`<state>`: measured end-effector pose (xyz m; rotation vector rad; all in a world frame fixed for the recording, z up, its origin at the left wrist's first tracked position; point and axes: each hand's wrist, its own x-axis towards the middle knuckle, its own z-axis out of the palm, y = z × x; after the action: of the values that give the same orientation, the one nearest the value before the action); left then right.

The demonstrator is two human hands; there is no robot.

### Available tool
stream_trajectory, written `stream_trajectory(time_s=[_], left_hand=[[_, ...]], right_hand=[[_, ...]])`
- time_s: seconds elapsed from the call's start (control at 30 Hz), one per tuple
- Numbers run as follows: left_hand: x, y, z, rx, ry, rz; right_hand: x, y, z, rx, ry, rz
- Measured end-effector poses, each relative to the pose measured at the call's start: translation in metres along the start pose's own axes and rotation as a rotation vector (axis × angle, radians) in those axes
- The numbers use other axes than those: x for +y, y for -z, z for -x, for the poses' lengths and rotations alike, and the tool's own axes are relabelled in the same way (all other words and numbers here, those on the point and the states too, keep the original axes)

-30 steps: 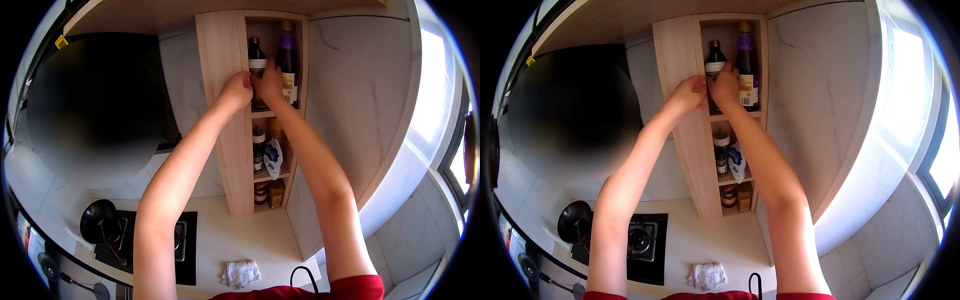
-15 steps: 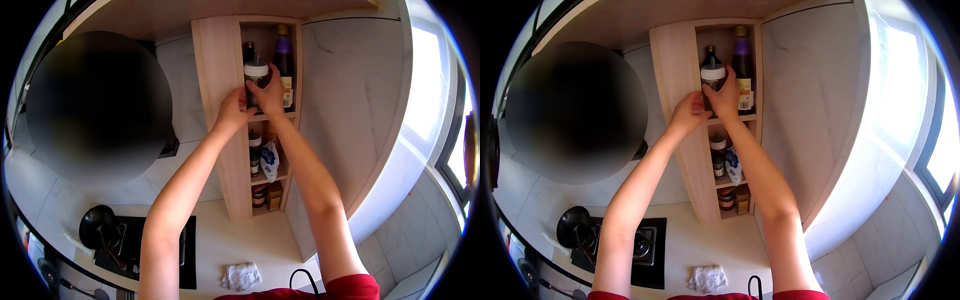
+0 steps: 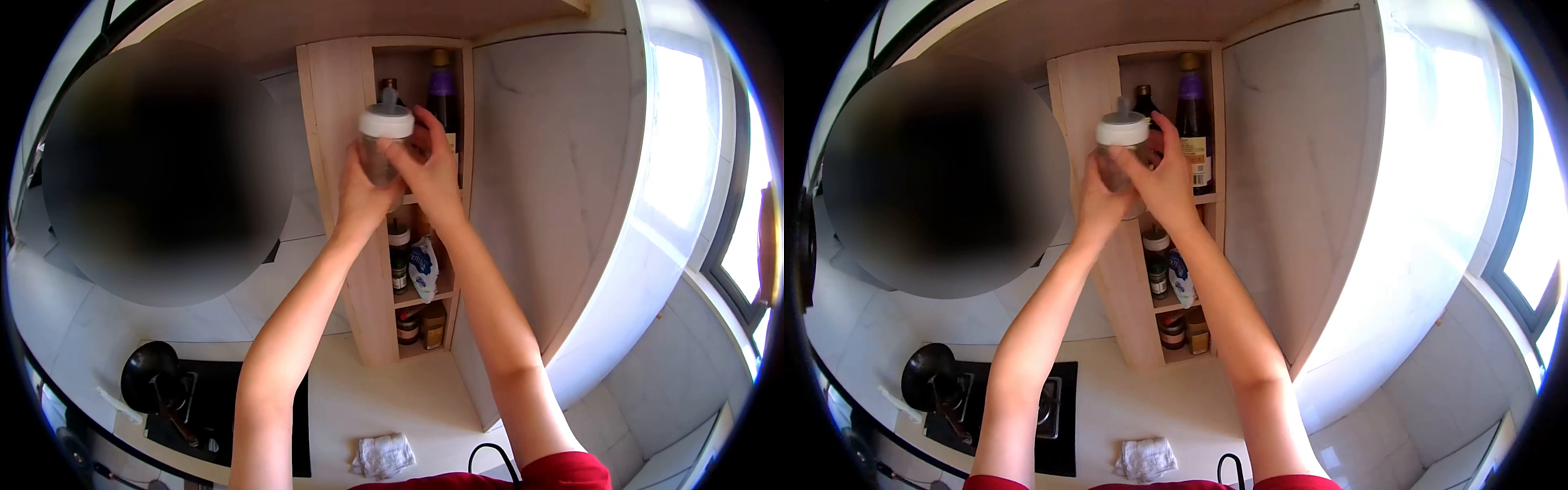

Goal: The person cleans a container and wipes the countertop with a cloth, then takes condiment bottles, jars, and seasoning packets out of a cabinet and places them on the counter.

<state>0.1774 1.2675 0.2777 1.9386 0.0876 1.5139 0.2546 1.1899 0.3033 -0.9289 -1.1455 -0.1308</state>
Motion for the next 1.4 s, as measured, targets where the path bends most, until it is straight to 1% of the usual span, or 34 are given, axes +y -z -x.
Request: stream_trajectory(time_s=[0.03, 0.07, 0.13, 0.17, 0.23, 0.27, 0.3, 0.33, 0.43, 0.47, 0.53, 0.57, 0.63, 0.67, 0.73, 0.8, 0.87, 1.0, 1.07, 1.1, 1.13, 1.2, 1.27, 1.33, 1.37, 1.4], left_hand=[[-0.001, 0.005, 0.004, 0.038, 0.031, 0.043], [-0.001, 0.012, 0.009, 0.077, 0.063, 0.087], [-0.001, 0.026, 0.03, 0.057, 0.064, 0.099], [0.003, 0.033, 0.041, 0.044, 0.061, 0.121], [0.008, 0.048, 0.061, 0.012, 0.06, 0.14], [0.011, 0.055, 0.069, -0.006, 0.062, 0.136], [0.021, 0.065, 0.077, 0.002, 0.043, 0.065], [0.021, 0.07, 0.084, 0.008, 0.06, 0.107], [0.019, 0.091, 0.105, -0.008, 0.085, 0.057], [0.017, 0.097, 0.112, -0.003, 0.108, 0.058], [0.017, 0.106, 0.124, 0.005, 0.143, 0.056], [0.017, 0.11, 0.129, 0.014, 0.164, 0.062], [0.017, 0.116, 0.139, 0.027, 0.192, 0.061], [0.017, 0.118, 0.144, 0.021, 0.208, 0.042], [0.017, 0.118, 0.15, 0.001, 0.22, 0.033], [0.019, 0.117, 0.159, -0.001, 0.289, 0.085], [0.021, 0.118, 0.167, 0.005, 0.311, 0.093], [0.029, 0.126, 0.188, 0.02, 0.321, 0.102], [0.04, 0.135, 0.19, 0.022, 0.352, 0.144], [0.043, 0.139, 0.188, 0.015, 0.37, 0.196], [0.045, 0.143, 0.189, -0.001, 0.362, 0.208], [0.045, 0.149, 0.196, -0.052, 0.321, 0.15], [0.05, 0.156, 0.194, -0.116, 0.333, 0.249], [0.052, 0.158, 0.191, -0.188, 0.299, 0.294], [0.053, 0.156, 0.195, -0.232, 0.299, 0.326], [0.055, 0.155, 0.206, -0.263, 0.32, 0.436]], right_hand=[[0.009, 0.0, -0.011, 0.085, -0.005, 0.016], [0.016, 0.004, -0.023, 0.081, -0.003, 0.018], [0.028, 0.014, -0.048, 0.313, 0.223, 0.653], [0.04, 0.019, -0.058, 0.309, 0.226, 0.655], [0.055, 0.024, -0.071, 0.339, 0.342, 1.118], [0.057, 0.024, -0.072, 0.336, 0.347, 1.119], [0.053, 0.02, -0.072, 0.338, 0.3, 1.22], [0.053, 0.016, -0.073, 0.339, 0.253, 1.322], [0.055, 0.019, -0.081, 0.339, 0.274, 1.387], [0.058, 0.017, -0.087, 0.331, 0.275, 1.378], [0.061, 0.011, -0.092, 0.247, 0.146, 1.418], [0.064, 0.009, -0.091, 0.237, 0.144, 1.412], [0.067, 0.004, -0.088, 0.282, -0.005, 1.338], [0.067, 0.005, -0.087, 0.272, -0.008, 1.334], [0.065, 0.02, -0.089, 0.401, -0.017, 1.209], [0.062, 0.026, -0.085, 0.402, -0.017, 1.16], [0.054, 0.027, -0.077, 0.388, 0.043, 0.917], [0.049, 0.033, -0.072, 0.364, 0.102, 0.896], [0.045, 0.022, -0.073, 0.244, 0.126, 0.869], [0.031, 0.021, -0.07, 0.258, 0.105, 0.887], [0.024, 0.02, -0.061, 0.275, 0.108, 0.901], [0.016, 0.024, -0.034, 0.348, 0.245, 0.784], [-0.003, 0.023, -0.002, 0.379, 0.275, 0.822], [-0.04, 0.023, 0.047, 0.293, 0.076, 0.567], [-0.049, 0.026, 0.076, 0.292, 0.034, 0.552], [-0.06, 0.03, 0.115, 0.301, -0.02, 0.54]])
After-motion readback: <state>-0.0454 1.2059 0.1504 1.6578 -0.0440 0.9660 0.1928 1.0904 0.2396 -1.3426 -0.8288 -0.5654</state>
